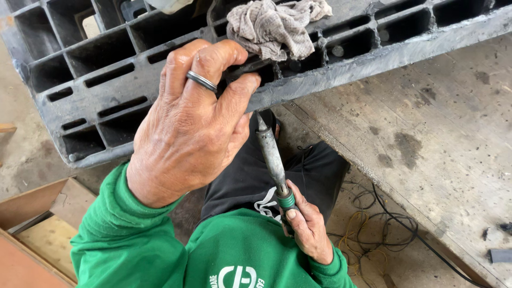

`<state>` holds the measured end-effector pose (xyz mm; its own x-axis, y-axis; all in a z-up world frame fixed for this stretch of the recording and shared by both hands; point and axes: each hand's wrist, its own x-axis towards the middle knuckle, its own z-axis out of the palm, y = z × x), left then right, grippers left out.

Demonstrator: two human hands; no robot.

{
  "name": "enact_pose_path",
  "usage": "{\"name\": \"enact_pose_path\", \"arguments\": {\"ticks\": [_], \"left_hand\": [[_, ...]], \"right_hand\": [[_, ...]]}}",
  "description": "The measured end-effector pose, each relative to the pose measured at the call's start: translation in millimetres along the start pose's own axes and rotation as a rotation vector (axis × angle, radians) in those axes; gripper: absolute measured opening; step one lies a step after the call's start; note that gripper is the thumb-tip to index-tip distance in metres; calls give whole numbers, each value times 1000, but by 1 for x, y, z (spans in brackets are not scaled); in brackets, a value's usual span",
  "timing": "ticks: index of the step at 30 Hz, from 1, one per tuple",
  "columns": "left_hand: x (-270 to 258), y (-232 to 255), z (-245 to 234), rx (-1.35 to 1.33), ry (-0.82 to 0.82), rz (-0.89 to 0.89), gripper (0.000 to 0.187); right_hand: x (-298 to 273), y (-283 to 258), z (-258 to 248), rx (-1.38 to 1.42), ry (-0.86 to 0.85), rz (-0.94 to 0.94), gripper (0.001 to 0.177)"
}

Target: The person repairs a plastic pallet by heating the edges with a tool and smoothing the plastic with a cloth and their hands.

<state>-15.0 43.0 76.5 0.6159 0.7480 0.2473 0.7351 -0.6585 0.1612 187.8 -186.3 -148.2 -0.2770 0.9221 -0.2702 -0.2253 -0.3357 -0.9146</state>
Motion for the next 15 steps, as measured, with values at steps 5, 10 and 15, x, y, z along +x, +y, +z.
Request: {"name": "enact_pose_path", "arguments": {"ticks": [5, 10, 15], "left_hand": [[1, -5, -4, -107, -41, -23, 47], [0, -7, -6, -160, -28, -37, 40], [-4, -12, -5, -131, -18, 6, 40]], "right_hand": [[-1, 3, 12, 41, 32, 18, 58], [-1, 6, 24, 53, 71, 49, 58], [-5, 5, 32, 81, 112, 84, 59]]}}
